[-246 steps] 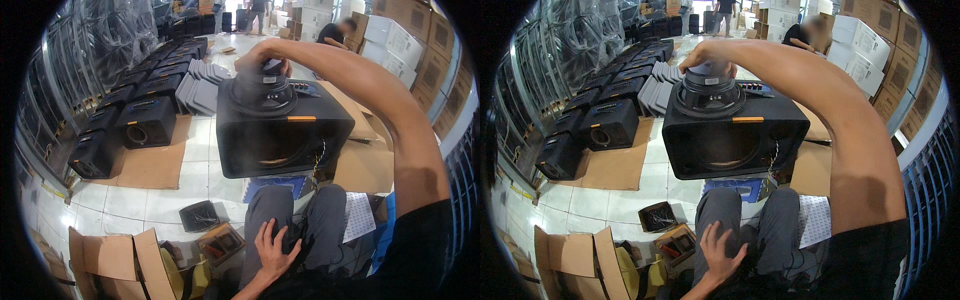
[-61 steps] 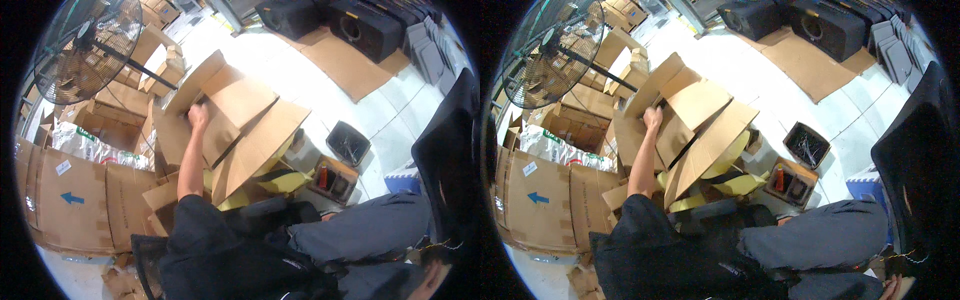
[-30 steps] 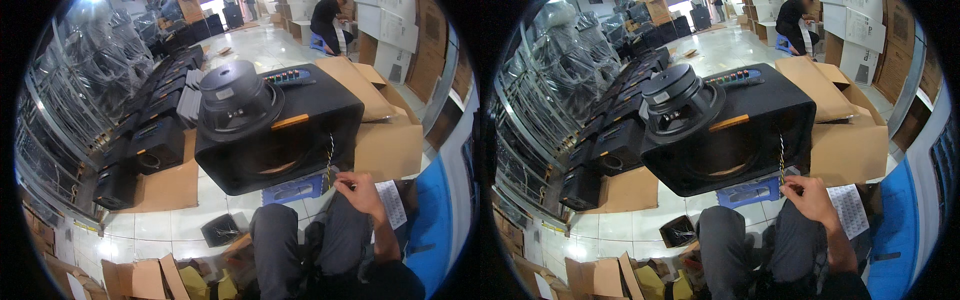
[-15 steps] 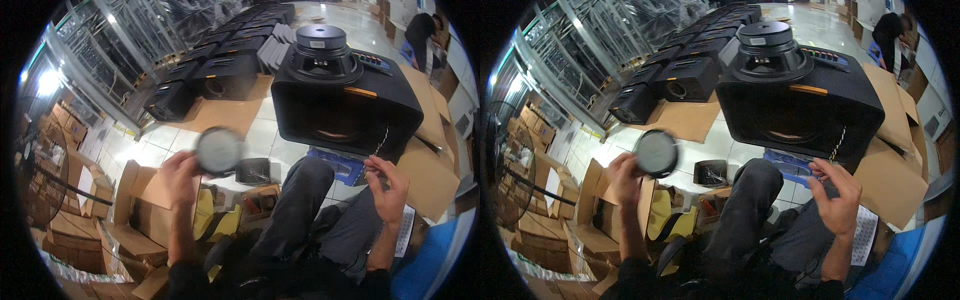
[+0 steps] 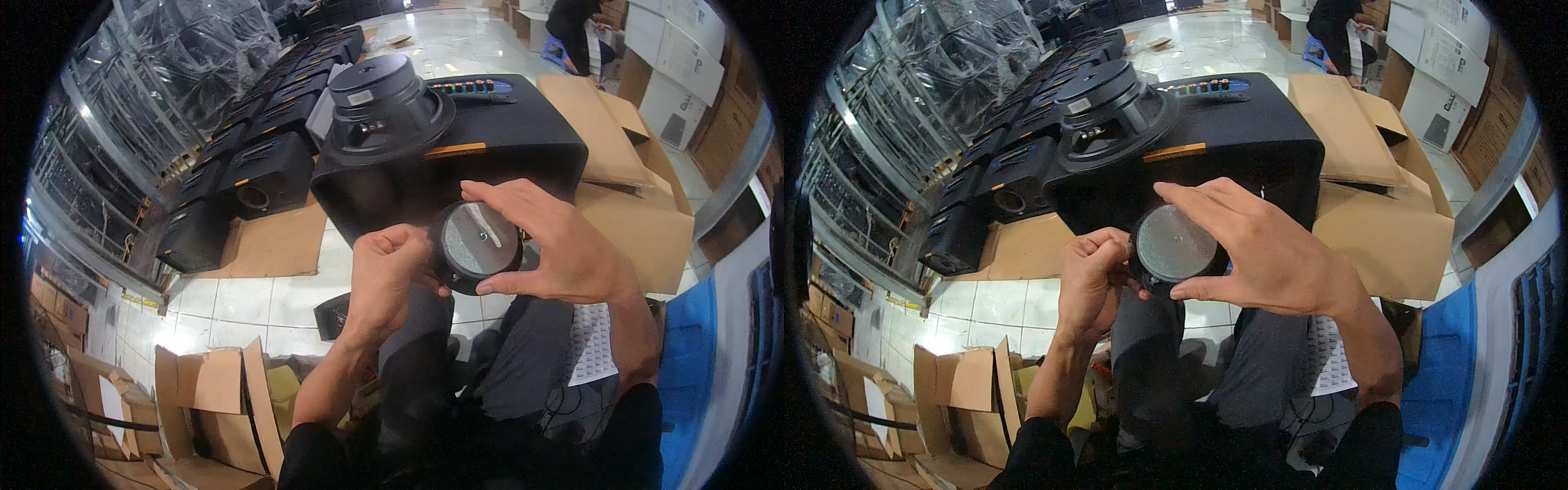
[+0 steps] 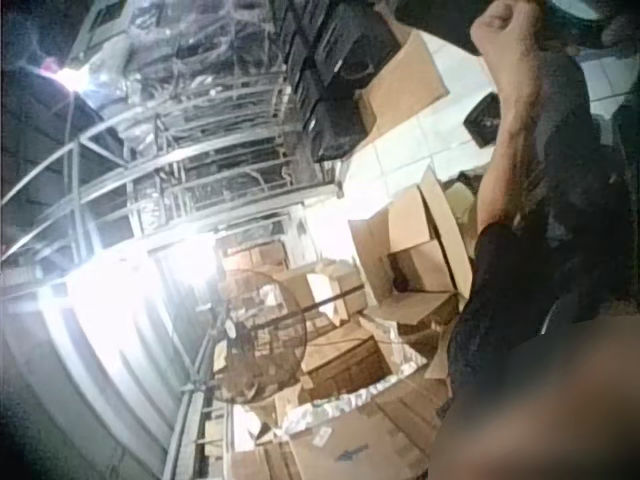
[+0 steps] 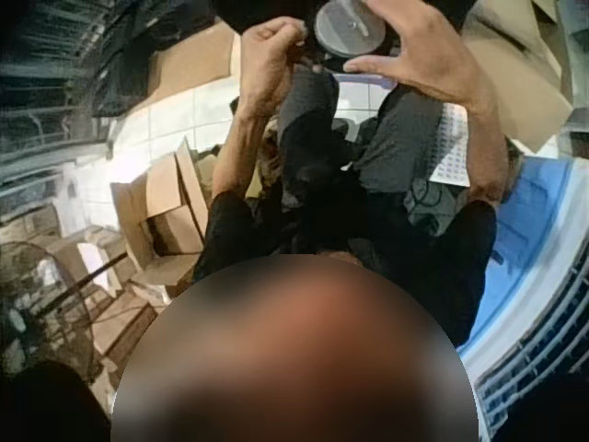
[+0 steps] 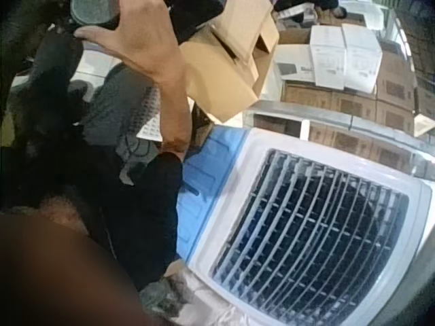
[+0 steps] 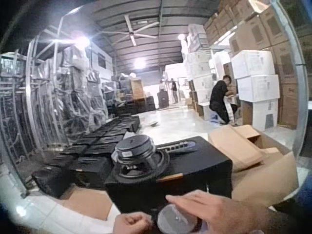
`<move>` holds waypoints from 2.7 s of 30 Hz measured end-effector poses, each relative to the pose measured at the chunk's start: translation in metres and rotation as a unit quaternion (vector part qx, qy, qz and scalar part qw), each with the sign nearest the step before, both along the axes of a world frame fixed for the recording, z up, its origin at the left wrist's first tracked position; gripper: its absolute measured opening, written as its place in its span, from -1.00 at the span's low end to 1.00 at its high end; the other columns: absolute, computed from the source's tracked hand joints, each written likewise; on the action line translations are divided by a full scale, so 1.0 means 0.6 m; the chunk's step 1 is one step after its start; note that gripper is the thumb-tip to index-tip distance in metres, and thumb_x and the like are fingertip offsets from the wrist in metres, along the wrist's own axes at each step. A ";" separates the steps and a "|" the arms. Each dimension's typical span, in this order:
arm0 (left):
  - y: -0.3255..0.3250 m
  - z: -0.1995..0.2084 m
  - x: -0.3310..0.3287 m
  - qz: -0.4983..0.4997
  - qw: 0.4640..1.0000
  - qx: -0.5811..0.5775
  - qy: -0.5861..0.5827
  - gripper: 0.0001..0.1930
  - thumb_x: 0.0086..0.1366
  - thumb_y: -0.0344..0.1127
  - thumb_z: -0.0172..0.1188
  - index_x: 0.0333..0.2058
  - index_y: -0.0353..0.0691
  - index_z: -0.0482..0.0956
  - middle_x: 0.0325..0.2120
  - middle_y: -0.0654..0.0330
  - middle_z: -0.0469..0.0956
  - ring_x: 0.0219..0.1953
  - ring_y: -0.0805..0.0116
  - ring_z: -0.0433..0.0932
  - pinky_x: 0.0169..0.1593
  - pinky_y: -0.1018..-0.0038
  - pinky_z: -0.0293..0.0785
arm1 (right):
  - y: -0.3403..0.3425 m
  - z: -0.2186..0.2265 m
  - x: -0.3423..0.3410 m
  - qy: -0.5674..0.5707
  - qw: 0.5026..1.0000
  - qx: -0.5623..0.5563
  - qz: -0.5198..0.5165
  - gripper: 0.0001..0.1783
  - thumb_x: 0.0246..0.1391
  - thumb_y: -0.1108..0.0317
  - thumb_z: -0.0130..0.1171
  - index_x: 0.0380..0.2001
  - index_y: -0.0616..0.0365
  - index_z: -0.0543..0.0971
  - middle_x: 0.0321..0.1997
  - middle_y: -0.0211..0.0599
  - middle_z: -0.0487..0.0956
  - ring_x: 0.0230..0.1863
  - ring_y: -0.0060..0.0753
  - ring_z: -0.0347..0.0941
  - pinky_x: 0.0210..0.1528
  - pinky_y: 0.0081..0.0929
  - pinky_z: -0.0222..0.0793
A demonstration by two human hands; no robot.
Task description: The person assembles a speaker by attaching a speaker cone, connecting wires, and soldering connections. They handle the speaker cone, wires, and a soldering iron while working on the floor.
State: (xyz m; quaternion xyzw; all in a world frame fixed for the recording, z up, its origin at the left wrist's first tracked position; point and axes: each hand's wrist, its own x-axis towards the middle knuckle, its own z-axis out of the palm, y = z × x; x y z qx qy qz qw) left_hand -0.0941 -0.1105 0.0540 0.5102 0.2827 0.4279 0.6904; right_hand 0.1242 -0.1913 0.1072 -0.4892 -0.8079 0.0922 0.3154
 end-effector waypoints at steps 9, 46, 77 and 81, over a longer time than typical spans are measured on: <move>0.026 -0.004 0.036 -0.098 0.992 -0.073 0.020 -0.75 0.29 -0.37 0.11 -0.29 -0.49 0.65 -0.46 0.01 0.67 -0.51 0.28 0.67 -0.35 0.41 0.67 | 0.008 0.004 0.035 0.033 0.999 -0.010 -0.018 -0.08 -0.22 0.21 0.66 0.26 0.23 0.53 0.10 -0.10 0.63 0.13 -0.15 0.56 0.19 -0.32 0.45; -0.017 -0.038 0.030 0.015 0.954 0.295 0.047 -0.31 0.06 -0.26 0.57 0.18 -0.20 0.51 0.10 0.05 0.41 0.21 0.12 0.42 0.31 0.19 0.38 | 0.001 0.001 0.054 0.135 0.982 -0.084 -0.099 -0.04 -0.24 0.14 0.66 0.26 0.29 0.52 0.07 0.01 0.69 0.13 -0.15 0.62 0.25 -0.26 0.46; -0.023 -0.089 0.038 -0.180 0.948 -0.117 -0.237 0.18 0.05 0.60 0.14 0.47 -0.06 0.04 0.41 -0.18 0.18 0.45 0.00 0.25 0.45 0.08 0.30 | -0.028 -0.054 -0.026 0.078 0.976 0.177 -0.095 -0.85 0.01 0.48 0.44 -0.30 0.22 0.74 -0.25 -0.22 0.67 -0.20 -0.23 0.54 -0.16 -0.28 0.34; -0.017 -0.100 0.040 -0.195 0.945 -0.097 -0.244 0.17 0.13 0.61 0.08 0.49 -0.11 0.02 0.44 -0.19 0.13 0.45 -0.04 0.24 0.44 0.03 0.34 | -0.031 -0.057 -0.023 0.123 0.980 0.114 -0.106 -0.88 0.05 0.44 0.44 -0.33 0.21 0.73 -0.28 -0.23 0.67 -0.21 -0.28 0.55 -0.14 -0.29 0.35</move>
